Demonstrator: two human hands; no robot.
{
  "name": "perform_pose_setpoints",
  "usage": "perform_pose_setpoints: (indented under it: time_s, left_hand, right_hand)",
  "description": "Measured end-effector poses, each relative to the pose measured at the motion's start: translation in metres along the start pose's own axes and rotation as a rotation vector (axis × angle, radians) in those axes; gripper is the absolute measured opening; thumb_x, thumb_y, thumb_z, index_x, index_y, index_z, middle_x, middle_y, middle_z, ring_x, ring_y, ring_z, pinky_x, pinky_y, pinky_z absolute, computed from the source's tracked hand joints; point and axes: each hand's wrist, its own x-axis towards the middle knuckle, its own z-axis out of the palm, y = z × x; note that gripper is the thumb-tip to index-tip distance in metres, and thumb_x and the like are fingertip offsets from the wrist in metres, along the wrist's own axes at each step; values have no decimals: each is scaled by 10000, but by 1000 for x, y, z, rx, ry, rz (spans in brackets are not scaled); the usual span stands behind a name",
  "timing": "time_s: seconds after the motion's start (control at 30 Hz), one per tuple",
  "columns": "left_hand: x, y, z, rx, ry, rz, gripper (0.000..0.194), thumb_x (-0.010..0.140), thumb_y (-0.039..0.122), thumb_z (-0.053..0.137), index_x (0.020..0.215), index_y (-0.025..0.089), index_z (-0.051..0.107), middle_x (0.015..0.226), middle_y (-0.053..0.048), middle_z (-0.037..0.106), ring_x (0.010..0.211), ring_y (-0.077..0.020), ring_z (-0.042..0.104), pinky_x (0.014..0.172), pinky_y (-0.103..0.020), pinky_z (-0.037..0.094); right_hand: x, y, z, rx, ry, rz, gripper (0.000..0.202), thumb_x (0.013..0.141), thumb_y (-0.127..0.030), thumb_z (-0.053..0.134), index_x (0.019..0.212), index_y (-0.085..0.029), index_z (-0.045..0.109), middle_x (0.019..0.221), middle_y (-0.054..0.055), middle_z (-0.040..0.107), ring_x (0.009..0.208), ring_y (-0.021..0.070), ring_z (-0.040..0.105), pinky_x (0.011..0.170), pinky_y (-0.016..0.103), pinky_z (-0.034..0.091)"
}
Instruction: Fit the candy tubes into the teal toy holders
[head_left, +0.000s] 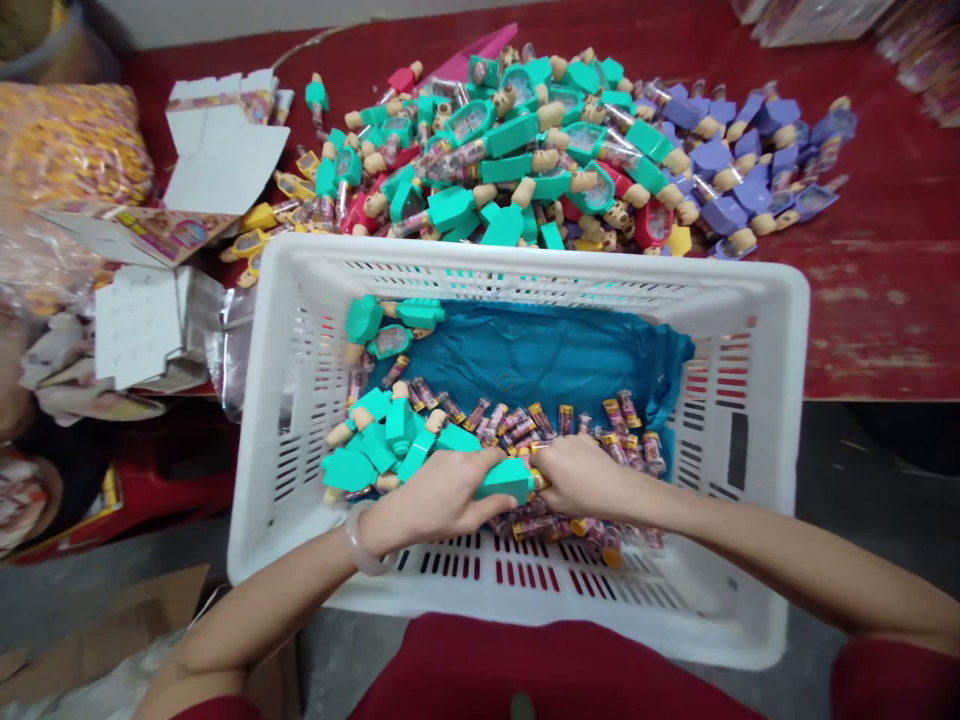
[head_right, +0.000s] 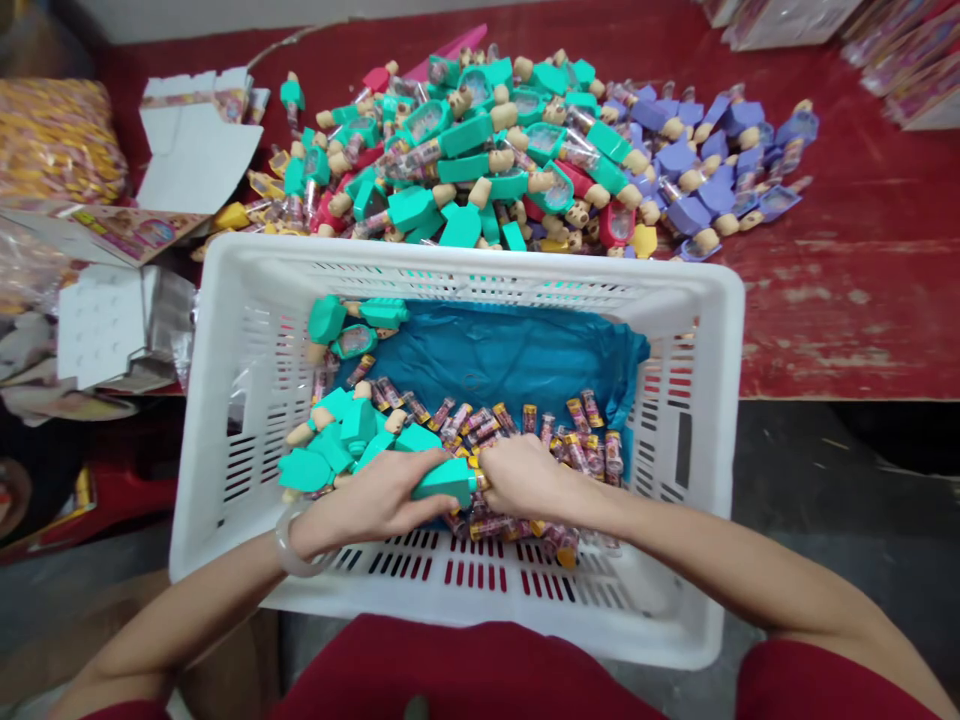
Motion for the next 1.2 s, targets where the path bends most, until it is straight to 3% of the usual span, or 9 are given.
perform_pose_setpoints:
  time_s: [0.13, 0.23, 0.37, 0.67, 0.77, 0.87, 1.03, 1.1, 1.2]
  left_hand:
    - [4, -6, 10, 180, 9, 94, 364, 939, 385, 418, 1200, 155, 524, 1022, -110, 657, 889, -227, 630, 733, -299, 458]
    - [8, -14, 5, -29, 47, -77, 409, 872, 484, 530, 1155, 190, 553, 1018, -68, 665, 877, -212, 629, 714, -280, 465]
    - [12, -23, -4, -328, -235, -164, 426, 846, 535, 535, 1059, 170, 583, 845, -20, 671, 684, -167, 619, 564, -233, 446]
    - [26, -33, 23, 476, 141, 263, 457, 856, 84, 403, 1281, 228, 491, 1240, -84, 596, 1063, -239, 603, 887, -372, 479]
    - [26, -30, -6, 508, 232, 236, 404, 895, 166, 411, 1283, 253, 482, 1226, -46, 605, 1050, -252, 614, 840, -381, 504]
    - [28, -14, -75, 534, 565, 109, 374, 915, 311, 469, 1277, 216, 476, 1212, -40, 594, 1082, -274, 595, 889, -436, 476]
    - [33, 28, -183, 748, 1136, -45, 619, 872, 422, 571, 1387, 169, 337, 1379, -83, 437, 1275, -317, 408, 1025, -480, 336]
    - [35, 31, -185, 706, 1134, -79, 503, 922, 362, 498, 1362, 182, 333, 1356, -63, 455, 1262, -254, 421, 1036, -430, 346]
    - [41, 3, -151, 580, 799, -220, 265, 976, 235, 328, 1205, 199, 457, 1181, -39, 592, 1085, -169, 550, 964, -347, 420]
  right_hand:
    - [9, 12, -2, 161, -211, -33, 141, 706, -311, 585, 720, -185, 646, 649, 44, 658, 537, 163, 567, 463, 235, 280]
    - [13, 16, -1, 0, 85, -77, 167, 742, -218, 540, 848, -161, 656, 788, 88, 688, 707, 206, 617, 565, 262, 341]
    - [14, 15, 7, -153, 287, -137, 203, 755, -137, 486, 876, -115, 648, 829, 143, 681, 771, 228, 623, 659, 298, 371]
    - [9, 28, 0, 507, -243, -87, 219, 762, -412, 605, 722, -198, 629, 603, -37, 581, 526, 114, 494, 473, 212, 344]
    - [-9, 45, -24, 290, 24, 76, 270, 803, -423, 589, 955, -208, 652, 814, 43, 673, 698, 184, 601, 587, 252, 417]
    - [-20, 77, -39, 12, 241, 406, 362, 897, -332, 440, 1095, -90, 623, 1020, 251, 642, 902, 334, 628, 715, 396, 444]
    - [-4, 119, -27, -102, 94, 551, 141, 730, -213, 641, 798, -108, 708, 886, 234, 684, 890, 324, 650, 713, 360, 453]
    - [6, 123, -17, -73, 50, 528, 124, 669, -192, 677, 764, -119, 707, 844, 205, 692, 873, 305, 653, 694, 342, 449]
    - [16, 124, -8, -19, -11, 514, 120, 664, -203, 651, 728, -113, 698, 763, 177, 684, 790, 292, 654, 647, 341, 447]
